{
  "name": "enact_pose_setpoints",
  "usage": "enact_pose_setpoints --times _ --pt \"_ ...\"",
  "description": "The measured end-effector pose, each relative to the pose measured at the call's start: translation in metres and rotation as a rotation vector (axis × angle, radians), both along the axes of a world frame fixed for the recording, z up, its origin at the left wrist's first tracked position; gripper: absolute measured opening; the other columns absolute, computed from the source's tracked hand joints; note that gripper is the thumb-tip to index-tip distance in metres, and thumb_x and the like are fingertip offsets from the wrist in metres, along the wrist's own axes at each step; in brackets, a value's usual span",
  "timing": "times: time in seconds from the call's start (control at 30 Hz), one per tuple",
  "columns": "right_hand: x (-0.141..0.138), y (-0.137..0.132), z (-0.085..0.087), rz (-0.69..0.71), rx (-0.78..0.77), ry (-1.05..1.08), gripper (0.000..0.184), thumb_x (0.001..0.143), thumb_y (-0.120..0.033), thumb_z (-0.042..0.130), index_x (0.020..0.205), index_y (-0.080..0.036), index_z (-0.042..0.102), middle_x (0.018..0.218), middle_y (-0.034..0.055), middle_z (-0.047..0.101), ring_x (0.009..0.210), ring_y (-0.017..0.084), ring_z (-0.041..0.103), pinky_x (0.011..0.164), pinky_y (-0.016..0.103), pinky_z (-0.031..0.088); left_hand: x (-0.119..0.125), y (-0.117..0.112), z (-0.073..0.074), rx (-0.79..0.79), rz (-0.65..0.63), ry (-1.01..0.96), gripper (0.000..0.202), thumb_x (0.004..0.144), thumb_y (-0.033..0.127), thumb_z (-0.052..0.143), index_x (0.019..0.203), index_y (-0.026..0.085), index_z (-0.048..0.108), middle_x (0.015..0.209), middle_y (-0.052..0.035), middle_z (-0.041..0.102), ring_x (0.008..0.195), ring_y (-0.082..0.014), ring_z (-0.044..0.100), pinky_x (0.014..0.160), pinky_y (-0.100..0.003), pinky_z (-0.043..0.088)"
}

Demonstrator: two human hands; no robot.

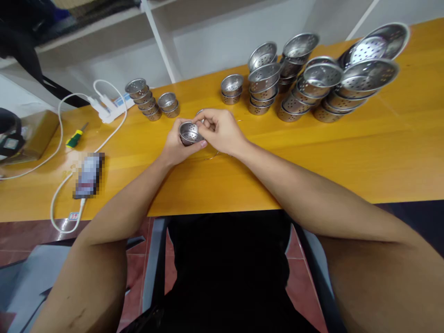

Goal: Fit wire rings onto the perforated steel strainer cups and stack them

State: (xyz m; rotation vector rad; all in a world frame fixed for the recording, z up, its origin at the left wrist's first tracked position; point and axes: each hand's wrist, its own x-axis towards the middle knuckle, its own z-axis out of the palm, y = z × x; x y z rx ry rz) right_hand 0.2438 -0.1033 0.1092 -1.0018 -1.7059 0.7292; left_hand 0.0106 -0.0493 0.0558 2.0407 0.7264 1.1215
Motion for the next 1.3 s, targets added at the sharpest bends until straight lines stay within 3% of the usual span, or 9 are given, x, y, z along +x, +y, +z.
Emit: enact_pose_setpoints --times 0.07,0.13,0.23,0.37,0.47,0.6,0.83,1.3 --pt "0.008 0.002 0.005 0.188 -0.025 0.107 0.063 0.114 -0.086 0.093 0.109 -0.024 0.088 0.087 0.0043 0.071 0.073 0.02 0.06 0.066 0.034 0.054 -0.001 -0.002 0.007 -0.109 -0.021 -0.04 0.097 0.085 0.1 0.106 0.139 0.026 0.073 0.124 -0.0039 0.085 0.109 -0.0211 0.085 0.098 -0.039 0.07" --pt "0.016 0.002 0.012 0.366 -0.079 0.144 0.064 0.109 -0.086 0.103 0.109 -0.023 0.089 0.09 0.0036 0.075 0.071 0.017 0.061 0.062 0.032 0.051 -0.004 -0.003 0.012 -0.219 -0.039 -0.063 0.095 0.083 0.101 0.106 0.133 0.025 0.077 0.116 -0.003 0.085 0.1 -0.0183 0.079 0.092 -0.036 0.067" --pt "0.024 0.0 0.022 0.482 -0.126 0.181 0.065 0.098 -0.082 0.116 0.109 -0.023 0.09 0.087 0.0021 0.075 0.074 0.018 0.066 0.064 0.032 0.052 -0.006 -0.002 0.015 -0.315 -0.063 -0.061 0.095 0.083 0.104 0.103 0.13 0.025 0.079 0.115 -0.0041 0.086 0.097 -0.0179 0.076 0.088 -0.035 0.064" --pt "0.024 0.001 0.023 0.476 -0.177 0.216 0.072 0.086 -0.083 0.124 0.102 -0.023 0.087 0.082 0.0005 0.072 0.073 0.018 0.065 0.061 0.032 0.05 -0.006 0.001 0.008 -0.248 -0.114 -0.05 0.097 0.083 0.102 0.105 0.138 0.028 0.076 0.125 -0.005 0.087 0.107 -0.0202 0.08 0.095 -0.037 0.066" --pt "0.023 0.003 0.018 0.465 -0.206 0.202 0.068 0.09 -0.079 0.123 0.102 -0.023 0.087 0.078 -0.0013 0.071 0.063 0.014 0.058 0.055 0.031 0.045 -0.005 0.006 -0.002 -0.126 -0.142 -0.042 0.104 0.077 0.094 0.113 0.145 0.03 0.07 0.134 -0.0064 0.086 0.117 -0.0241 0.084 0.105 -0.043 0.069" --pt "0.025 0.006 0.013 0.457 -0.229 0.17 0.067 0.091 -0.078 0.123 0.103 -0.024 0.087 0.077 -0.0004 0.073 0.06 0.015 0.058 0.053 0.031 0.044 -0.005 0.009 -0.009 -0.064 -0.101 -0.015 0.102 0.083 0.093 0.11 0.147 0.028 0.066 0.137 -0.0085 0.085 0.121 -0.0258 0.085 0.11 -0.046 0.071" --pt "0.027 0.004 0.015 0.443 -0.238 0.109 0.062 0.097 -0.077 0.119 0.104 -0.024 0.087 0.077 0.0008 0.074 0.063 0.016 0.061 0.056 0.031 0.047 -0.007 0.007 -0.005 -0.021 -0.083 0.032 0.101 0.087 0.099 0.103 0.148 0.027 0.065 0.136 -0.0079 0.085 0.121 -0.0252 0.086 0.108 -0.044 0.071" --pt "0.027 -0.001 0.026 0.447 -0.286 0.066 0.063 0.094 -0.077 0.119 0.102 -0.023 0.088 0.07 -0.0023 0.072 0.058 0.014 0.059 0.054 0.03 0.045 -0.01 0.007 -0.005 -0.003 -0.095 0.095 0.104 0.09 0.104 0.097 0.151 0.028 0.063 0.138 -0.0084 0.085 0.123 -0.0257 0.085 0.111 -0.045 0.072"
